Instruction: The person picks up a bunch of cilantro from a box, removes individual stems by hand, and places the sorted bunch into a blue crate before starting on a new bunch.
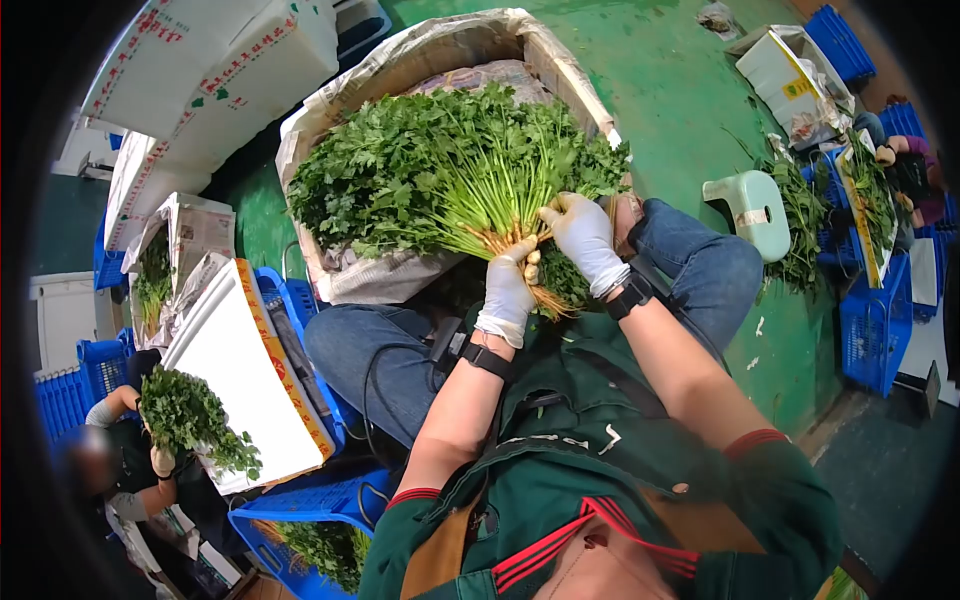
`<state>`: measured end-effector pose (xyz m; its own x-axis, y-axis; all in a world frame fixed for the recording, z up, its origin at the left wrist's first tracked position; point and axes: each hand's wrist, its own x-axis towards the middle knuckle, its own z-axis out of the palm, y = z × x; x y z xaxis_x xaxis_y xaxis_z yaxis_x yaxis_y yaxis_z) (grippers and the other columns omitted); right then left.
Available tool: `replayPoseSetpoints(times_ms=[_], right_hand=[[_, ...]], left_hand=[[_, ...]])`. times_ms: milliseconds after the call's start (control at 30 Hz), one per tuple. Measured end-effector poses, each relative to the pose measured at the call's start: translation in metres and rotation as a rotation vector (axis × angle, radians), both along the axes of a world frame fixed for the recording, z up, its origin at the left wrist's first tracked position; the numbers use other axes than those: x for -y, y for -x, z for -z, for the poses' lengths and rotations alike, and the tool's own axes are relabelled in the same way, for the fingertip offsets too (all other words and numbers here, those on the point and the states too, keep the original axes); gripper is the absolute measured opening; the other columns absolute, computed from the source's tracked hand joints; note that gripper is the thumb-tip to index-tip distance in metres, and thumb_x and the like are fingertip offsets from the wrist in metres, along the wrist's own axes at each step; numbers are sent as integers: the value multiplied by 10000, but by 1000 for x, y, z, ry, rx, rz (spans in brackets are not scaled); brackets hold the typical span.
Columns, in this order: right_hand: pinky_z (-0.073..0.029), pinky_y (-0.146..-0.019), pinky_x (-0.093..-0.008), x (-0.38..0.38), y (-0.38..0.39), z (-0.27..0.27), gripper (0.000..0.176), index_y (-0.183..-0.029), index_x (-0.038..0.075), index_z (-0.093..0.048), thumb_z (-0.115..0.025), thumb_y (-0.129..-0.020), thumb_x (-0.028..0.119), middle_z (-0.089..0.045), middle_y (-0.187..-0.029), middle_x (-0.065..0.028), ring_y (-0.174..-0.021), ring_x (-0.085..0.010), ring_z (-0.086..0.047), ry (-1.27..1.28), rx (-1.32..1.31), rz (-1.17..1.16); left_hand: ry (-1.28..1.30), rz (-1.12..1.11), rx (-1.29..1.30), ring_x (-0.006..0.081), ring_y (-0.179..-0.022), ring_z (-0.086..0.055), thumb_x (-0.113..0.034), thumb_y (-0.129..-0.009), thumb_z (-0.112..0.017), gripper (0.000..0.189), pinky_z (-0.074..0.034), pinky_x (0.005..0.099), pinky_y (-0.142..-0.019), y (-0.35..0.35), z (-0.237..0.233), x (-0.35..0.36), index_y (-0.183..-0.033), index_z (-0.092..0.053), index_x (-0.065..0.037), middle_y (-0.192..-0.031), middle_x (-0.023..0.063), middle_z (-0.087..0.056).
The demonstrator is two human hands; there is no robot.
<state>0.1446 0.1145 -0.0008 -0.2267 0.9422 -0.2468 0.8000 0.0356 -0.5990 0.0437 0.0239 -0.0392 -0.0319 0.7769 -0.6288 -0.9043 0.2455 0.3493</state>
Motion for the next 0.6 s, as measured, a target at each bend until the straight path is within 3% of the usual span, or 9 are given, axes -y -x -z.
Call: replayPoseSetpoints(times_ms=[133, 200, 333, 400, 433, 467, 500, 533, 600], right_hand=[[-467, -601, -370, 12, 5, 24, 322, -876, -19, -639, -673, -789, 289, -636, -723, -157, -632, -268, -613, -429, -154, -14], [-467, -590, -317, 22, 7, 6, 259, -896, -41, -630, -675, -805, 198, -645, -750, -121, -640, -185, -606, 144, -468, 20], [-444, -559, -263, 32, 3, -13, 173, -868, -25, -642, -683, -809, 132, -644, -754, -46, -622, -104, -553, 517, -796, 93], [-436, -560, -242, 39, -8, -25, 193, -873, -18, -645, -687, -814, 161, -641, -745, -25, -627, -72, -545, 279, -858, -30], [-441, -573, -237, 38, -20, -25, 185, -875, -13, -648, -687, -812, 157, -644, -755, -21, -641, -69, -552, 327, -783, -78], [-446, -586, -233, 37, -29, -31, 178, -877, -8, -650, -686, -811, 153, -647, -765, -16, -655, -66, -559, 373, -707, -127], [-488, -644, -309, 30, -38, -40, 348, -904, 0, -657, -673, -782, 326, -665, -752, -100, -697, -174, -641, 424, -522, -290], [-503, -697, -343, 32, -52, -15, 397, -934, 24, -664, -693, -732, 366, -674, -820, -138, -756, -252, -655, -100, -106, -461], [-505, -724, -368, 21, -50, -51, 455, -959, 30, -661, -702, -703, 405, -663, -839, -165, -791, -297, -647, 284, 617, -654]], left_hand=[[-50, -38, 37, 87, -471, -449, -77, -842, -550, 63, -346, 192, -410, -3, 11, -3, -868, -593, -38, -673, 16, -567], [-84, -37, 57, 87, -477, -451, -78, -845, -537, 68, -357, 198, -417, -5, 6, -1, -864, -592, -42, -687, 16, -573], [-17, -138, 28, 121, -439, -466, -65, -849, -468, 211, -407, 216, -436, -12, -29, -6, -1030, -565, -17, -666, 45, -574], [3, -189, 5, 132, -446, -479, -64, -845, -461, 257, -419, 223, -448, -7, -11, -5, -1074, -564, -9, -689, 57, -594], [-101, -32, 24, 143, -513, -515, -68, -841, -478, 220, -437, 238, -490, 3, 25, -2, -1028, -579, -9, -708, 48, -597], [-207, 125, 42, 154, -580, -551, -73, -837, -495, 186, -455, 253, -531, 8, -5, -4, -982, -594, -9, -726, 39, -601], [76, -34, 1, 103, -474, -464, -85, -848, -521, 99, -372, 217, -452, -9, -37, -6, -897, -585, -27, -640, 19, -558], [71, -40, 5, 103, -474, -464, -85, -848, -521, 99, -372, 217, -452, -7, -27, -5, -897, -585, -27, -640, 19, -558], [-125, 9, 82, 77, -413, -391, -78, -852, -540, 66, -305, 203, -410, 0, 1, 0, -830, -578, -29, -589, 10, -523]])
